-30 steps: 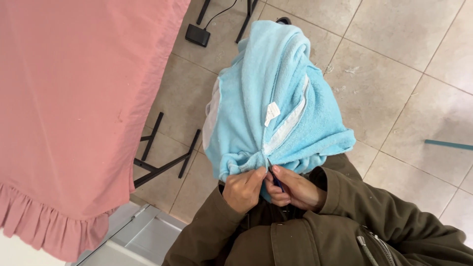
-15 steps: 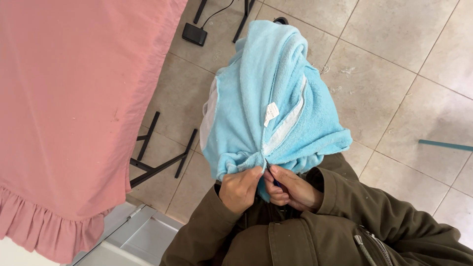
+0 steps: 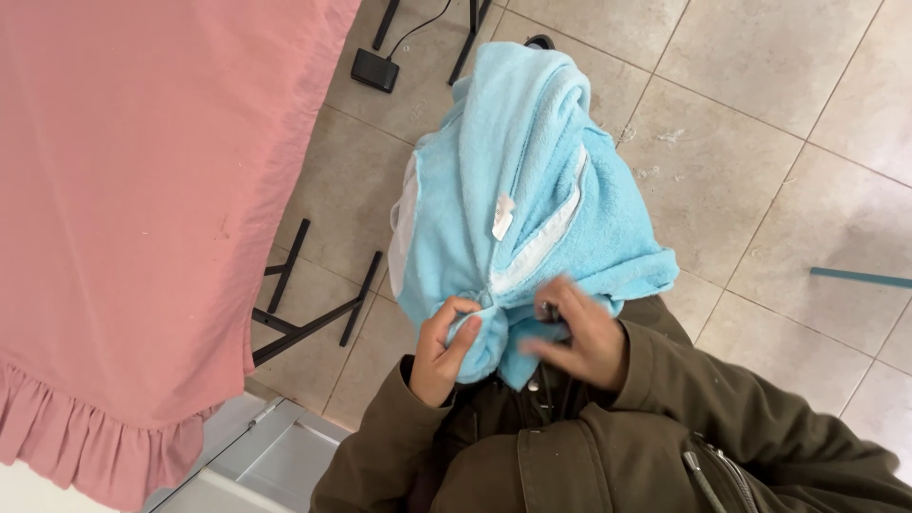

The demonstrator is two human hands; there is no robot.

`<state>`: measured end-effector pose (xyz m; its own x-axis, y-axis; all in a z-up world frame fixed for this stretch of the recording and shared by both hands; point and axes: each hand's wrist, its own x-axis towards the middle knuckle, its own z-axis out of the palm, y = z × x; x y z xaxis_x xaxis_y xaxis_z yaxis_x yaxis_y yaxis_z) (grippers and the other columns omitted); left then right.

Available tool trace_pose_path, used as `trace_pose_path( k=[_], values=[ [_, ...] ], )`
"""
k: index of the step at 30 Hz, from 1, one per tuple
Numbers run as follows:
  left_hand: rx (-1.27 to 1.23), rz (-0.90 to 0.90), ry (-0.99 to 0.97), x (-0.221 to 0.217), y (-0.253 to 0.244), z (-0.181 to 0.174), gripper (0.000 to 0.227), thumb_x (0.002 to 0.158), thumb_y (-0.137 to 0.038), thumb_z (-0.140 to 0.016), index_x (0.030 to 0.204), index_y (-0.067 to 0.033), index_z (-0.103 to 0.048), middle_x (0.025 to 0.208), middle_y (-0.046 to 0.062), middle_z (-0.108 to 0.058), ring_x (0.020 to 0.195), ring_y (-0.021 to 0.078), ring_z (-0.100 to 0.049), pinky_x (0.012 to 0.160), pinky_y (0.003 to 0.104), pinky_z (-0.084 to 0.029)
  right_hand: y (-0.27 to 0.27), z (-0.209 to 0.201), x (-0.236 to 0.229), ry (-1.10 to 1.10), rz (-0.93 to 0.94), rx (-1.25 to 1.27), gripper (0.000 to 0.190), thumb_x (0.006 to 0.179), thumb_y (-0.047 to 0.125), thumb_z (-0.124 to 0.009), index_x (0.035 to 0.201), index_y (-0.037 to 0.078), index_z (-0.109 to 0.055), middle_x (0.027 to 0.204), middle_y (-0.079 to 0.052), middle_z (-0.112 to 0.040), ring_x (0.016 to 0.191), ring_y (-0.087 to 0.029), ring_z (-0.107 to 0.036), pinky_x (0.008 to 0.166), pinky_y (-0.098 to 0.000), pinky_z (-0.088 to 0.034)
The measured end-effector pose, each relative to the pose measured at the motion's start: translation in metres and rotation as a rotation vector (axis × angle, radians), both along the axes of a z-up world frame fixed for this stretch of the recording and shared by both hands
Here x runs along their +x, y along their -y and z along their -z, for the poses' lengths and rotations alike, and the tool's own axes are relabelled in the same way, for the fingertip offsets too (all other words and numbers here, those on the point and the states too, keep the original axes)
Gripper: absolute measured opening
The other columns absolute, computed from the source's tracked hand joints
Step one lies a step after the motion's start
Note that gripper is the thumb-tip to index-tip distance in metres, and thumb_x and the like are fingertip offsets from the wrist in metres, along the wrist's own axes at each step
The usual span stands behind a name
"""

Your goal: The person unfolds a light blue and white fleece fabric and uses a pair of scissors to cut along a seam. They repeatedly reposition and adjust the fabric while cutting.

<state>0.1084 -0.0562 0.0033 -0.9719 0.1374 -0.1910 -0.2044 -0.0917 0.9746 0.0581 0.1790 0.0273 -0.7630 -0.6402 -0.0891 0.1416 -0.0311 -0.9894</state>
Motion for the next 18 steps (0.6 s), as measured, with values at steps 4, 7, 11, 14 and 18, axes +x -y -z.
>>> trace_pose_path(
  k=[4, 7, 11, 14, 18],
  values=[
    [-0.092, 0.122, -0.108, -0.016, -0.006, -0.031, 0.023, 0.099, -0.021, -0.073, 0.104, -0.0028, -0.059, 0.087, 0.005, -0.068, 0.081, 0.0088, -0.06, 0.072, 0.025, -0.05, 0.015, -0.012, -0.029, -0.792, 0.225, 0.486, 0.043, 0.075, 0.012, -0.082, 0.111, 0.004, -0.06, 0.112, -0.019, -0.062, 0.077, -0.027, -0.066, 0.065, -0.0383, -0.054],
    [-0.833, 0.077, -0.217, -0.026, -0.029, -0.044, 0.038, 0.085, -0.031, -0.086, 0.105, -0.0065, -0.064, 0.09, 0.005, -0.073, 0.08, 0.0237, -0.069, 0.068, 0.033, -0.049, 0.017, -0.006, -0.038, -0.943, 0.206, 0.501, 0.042, 0.067, -0.003, -0.07, 0.108, 0.006, -0.065, 0.11, -0.01, -0.069, 0.086, -0.028, -0.071, 0.068, -0.0381, -0.056],
    [-1.149, -0.055, -0.561, -0.054, -0.049, -0.049, 0.052, 0.069, -0.021, -0.082, 0.112, 0.0019, -0.062, 0.101, 0.018, -0.067, 0.09, 0.0369, -0.063, 0.074, 0.046, -0.045, 0.012, -0.008, -0.043, -0.827, 0.245, 0.556, 0.041, 0.072, -0.007, -0.07, 0.111, 0.004, -0.068, 0.094, -0.007, -0.069, 0.077, -0.026, -0.07, 0.063, -0.0368, -0.055],
    [-1.175, -0.149, -0.796, -0.063, -0.048, -0.041, 0.041, 0.08, -0.003, -0.077, 0.117, -0.0002, -0.059, 0.111, 0.016, -0.064, 0.107, 0.0344, -0.062, 0.092, 0.046, -0.047, 0.002, -0.023, -0.054, -0.927, 0.249, 0.597, 0.035, 0.071, -0.003, -0.074, 0.105, 0.005, -0.068, 0.083, -0.009, -0.066, 0.069, -0.027, -0.068, 0.059, -0.0384, -0.053],
    [-0.713, 0.047, -0.562, -0.073, -0.033, -0.051, 0.031, 0.085, -0.003, -0.073, 0.114, 0.0, -0.064, 0.103, 0.016, -0.069, 0.096, 0.033, -0.068, 0.083, 0.04, -0.052, -0.017, -0.021, -0.067, -0.78, 0.213, 0.534, 0.038, 0.07, -0.007, -0.071, 0.106, 0.005, -0.068, 0.087, -0.009, -0.072, 0.077, -0.026, -0.072, 0.064, -0.036, -0.057]
  ],
)
